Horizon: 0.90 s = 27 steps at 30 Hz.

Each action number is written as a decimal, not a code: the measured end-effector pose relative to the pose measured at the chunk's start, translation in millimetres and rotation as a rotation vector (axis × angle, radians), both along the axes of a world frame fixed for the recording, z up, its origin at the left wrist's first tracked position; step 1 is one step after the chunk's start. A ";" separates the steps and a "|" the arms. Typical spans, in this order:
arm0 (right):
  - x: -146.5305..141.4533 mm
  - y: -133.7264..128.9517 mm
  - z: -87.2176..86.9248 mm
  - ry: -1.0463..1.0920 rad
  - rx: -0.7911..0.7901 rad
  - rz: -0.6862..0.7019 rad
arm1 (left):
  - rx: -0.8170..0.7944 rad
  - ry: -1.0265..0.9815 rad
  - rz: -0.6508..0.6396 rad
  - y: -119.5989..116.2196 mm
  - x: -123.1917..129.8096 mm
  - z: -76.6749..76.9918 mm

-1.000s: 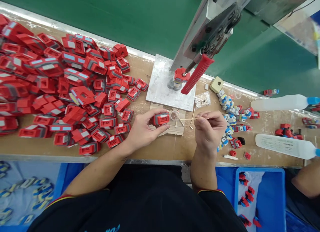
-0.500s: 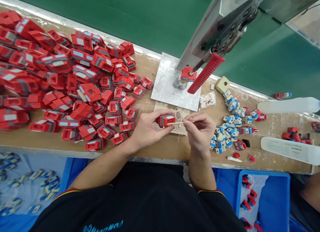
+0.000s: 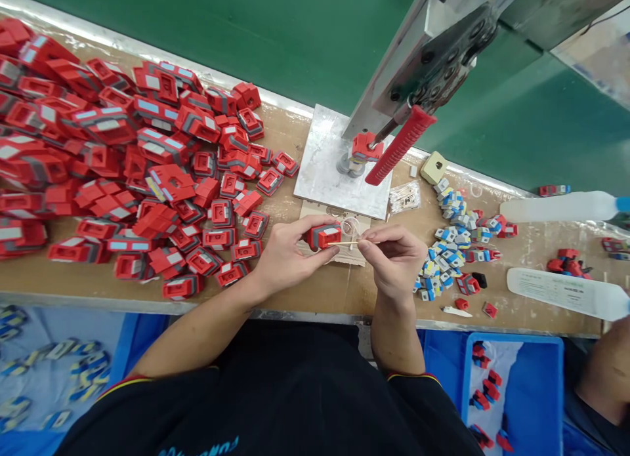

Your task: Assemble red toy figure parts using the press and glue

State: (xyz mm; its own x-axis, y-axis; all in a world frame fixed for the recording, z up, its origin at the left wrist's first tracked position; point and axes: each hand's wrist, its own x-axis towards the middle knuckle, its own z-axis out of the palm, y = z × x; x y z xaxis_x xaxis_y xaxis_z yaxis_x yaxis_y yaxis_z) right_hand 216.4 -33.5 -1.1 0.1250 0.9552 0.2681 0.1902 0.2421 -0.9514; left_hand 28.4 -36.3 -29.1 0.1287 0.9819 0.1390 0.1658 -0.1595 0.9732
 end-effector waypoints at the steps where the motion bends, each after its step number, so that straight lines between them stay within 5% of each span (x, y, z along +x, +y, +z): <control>1: 1.1 -0.1 1.1 -0.007 0.013 -0.002 | 0.004 0.002 0.002 0.1 0.2 0.1; 14: 14.2 -3.4 9.4 -0.194 0.172 0.041 | 0.042 0.038 0.026 0.8 -0.7 -0.2; 19: 36.6 11.4 1.7 -0.243 0.167 -0.110 | 0.029 0.056 0.047 1.6 -1.7 -0.9; 27: 40.6 25.0 -18.4 -0.594 0.008 0.127 | 0.049 0.084 0.063 2.4 -1.6 -0.7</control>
